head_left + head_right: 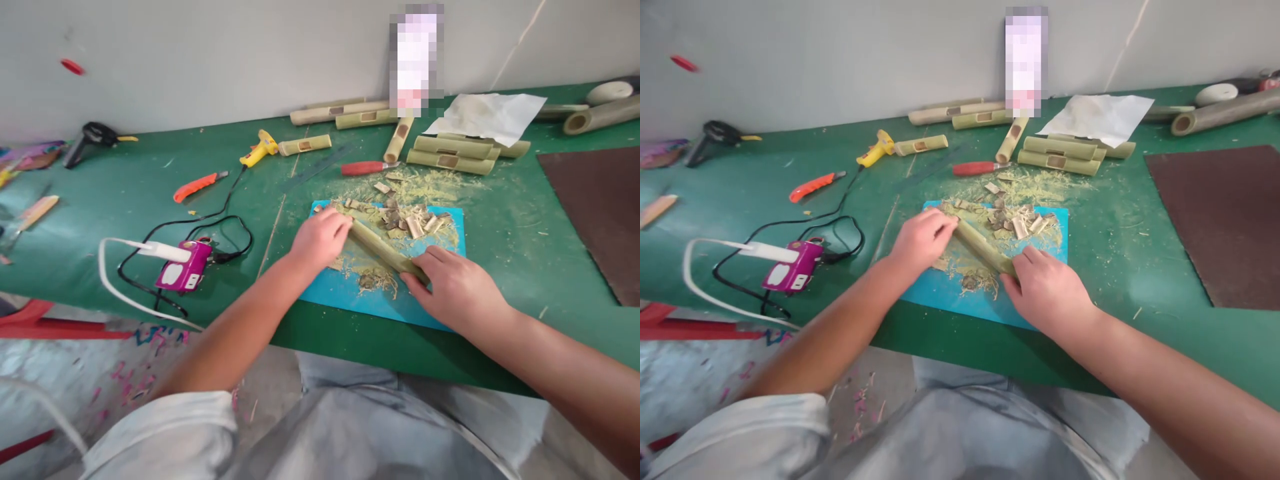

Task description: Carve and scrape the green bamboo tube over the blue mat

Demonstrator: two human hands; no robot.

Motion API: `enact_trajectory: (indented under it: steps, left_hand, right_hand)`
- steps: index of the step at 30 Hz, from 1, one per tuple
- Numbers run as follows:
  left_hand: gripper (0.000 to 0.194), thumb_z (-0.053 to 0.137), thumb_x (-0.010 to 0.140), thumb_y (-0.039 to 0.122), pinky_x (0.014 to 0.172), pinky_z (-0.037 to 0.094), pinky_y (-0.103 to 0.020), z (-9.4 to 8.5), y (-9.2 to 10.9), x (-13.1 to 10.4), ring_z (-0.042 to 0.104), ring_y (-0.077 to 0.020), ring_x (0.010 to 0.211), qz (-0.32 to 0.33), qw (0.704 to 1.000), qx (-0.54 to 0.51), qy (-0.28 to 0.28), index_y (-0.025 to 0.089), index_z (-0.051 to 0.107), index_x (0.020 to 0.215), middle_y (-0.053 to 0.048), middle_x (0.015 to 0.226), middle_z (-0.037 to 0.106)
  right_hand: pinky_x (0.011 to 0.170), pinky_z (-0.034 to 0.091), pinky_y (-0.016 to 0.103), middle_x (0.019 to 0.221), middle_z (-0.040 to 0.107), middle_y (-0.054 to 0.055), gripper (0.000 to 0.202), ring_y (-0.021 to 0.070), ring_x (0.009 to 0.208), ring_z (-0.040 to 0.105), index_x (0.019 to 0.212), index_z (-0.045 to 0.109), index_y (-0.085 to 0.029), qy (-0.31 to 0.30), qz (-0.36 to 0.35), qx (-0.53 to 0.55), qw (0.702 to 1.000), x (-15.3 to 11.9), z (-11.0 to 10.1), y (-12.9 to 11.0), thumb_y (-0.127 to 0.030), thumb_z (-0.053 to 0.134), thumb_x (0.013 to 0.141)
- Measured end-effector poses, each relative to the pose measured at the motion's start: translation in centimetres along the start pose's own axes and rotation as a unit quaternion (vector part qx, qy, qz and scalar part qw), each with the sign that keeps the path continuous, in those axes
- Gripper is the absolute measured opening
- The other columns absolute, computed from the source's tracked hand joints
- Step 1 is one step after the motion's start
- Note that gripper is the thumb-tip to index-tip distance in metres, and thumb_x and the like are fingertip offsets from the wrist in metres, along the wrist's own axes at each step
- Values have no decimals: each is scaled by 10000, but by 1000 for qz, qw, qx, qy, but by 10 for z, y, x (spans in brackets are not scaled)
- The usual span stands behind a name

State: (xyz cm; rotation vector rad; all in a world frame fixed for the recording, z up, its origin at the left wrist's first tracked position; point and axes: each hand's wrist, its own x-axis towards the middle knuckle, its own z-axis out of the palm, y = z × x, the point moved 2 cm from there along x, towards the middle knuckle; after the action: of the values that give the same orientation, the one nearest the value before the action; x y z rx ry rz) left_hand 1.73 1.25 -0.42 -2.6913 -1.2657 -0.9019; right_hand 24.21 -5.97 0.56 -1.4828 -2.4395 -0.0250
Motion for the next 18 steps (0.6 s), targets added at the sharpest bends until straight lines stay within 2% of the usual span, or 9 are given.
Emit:
enact_trajectory:
  steps: [3, 7, 10, 14, 18]
  left_hand:
    - [227, 483, 965, 188, 674, 510, -258, 1, -3, 0, 619, -147, 724, -2, 999, 33, 0, 121, 668, 850, -62, 769, 644]
    - [198, 490, 972, 209, 690, 527, -257, 3, 1, -3, 644, -148, 754, 10, 1000, 8, 4, 120, 665, 955, -73, 829, 674]
    - [204, 494, 971, 210, 687, 527, -253, 3, 10, -4, 645, -143, 745, -9, 1000, 2, 15, 126, 658, 885, -72, 817, 676]
    - [210, 476, 988, 237, 665, 513, -233, 4, 26, -6, 640, -128, 717, 29, 998, -37, -33, 135, 654, 941, -52, 796, 669]
    - [163, 505, 971, 209, 690, 515, -240, 3, 18, -4, 648, -131, 759, 10, 999, -52, 2, 139, 644, 921, -61, 846, 684]
  right_hand:
    - [579, 356, 297, 714, 568, 43, 305, 153, 631, 533, 765, 642, -137, 6, -6, 3, 1000, 0, 0, 0, -354, 496, 921]
    - [581, 357, 294, 708, 570, 40, 296, 149, 625, 529, 770, 647, -140, 11, -12, 10, 1000, -1, 0, 0, -340, 491, 923]
    - [573, 353, 297, 715, 576, 42, 293, 152, 627, 534, 777, 648, -143, 5, -3, 11, 1000, -1, 0, 1, -345, 492, 921]
    - [574, 361, 298, 714, 575, 45, 284, 157, 626, 540, 750, 632, -147, 2, -9, 5, 1000, -1, -1, 1, -334, 498, 917]
    - [570, 364, 301, 708, 572, 40, 294, 156, 615, 545, 750, 634, -144, 6, -6, 1, 1000, -1, -1, 1, -339, 495, 921]
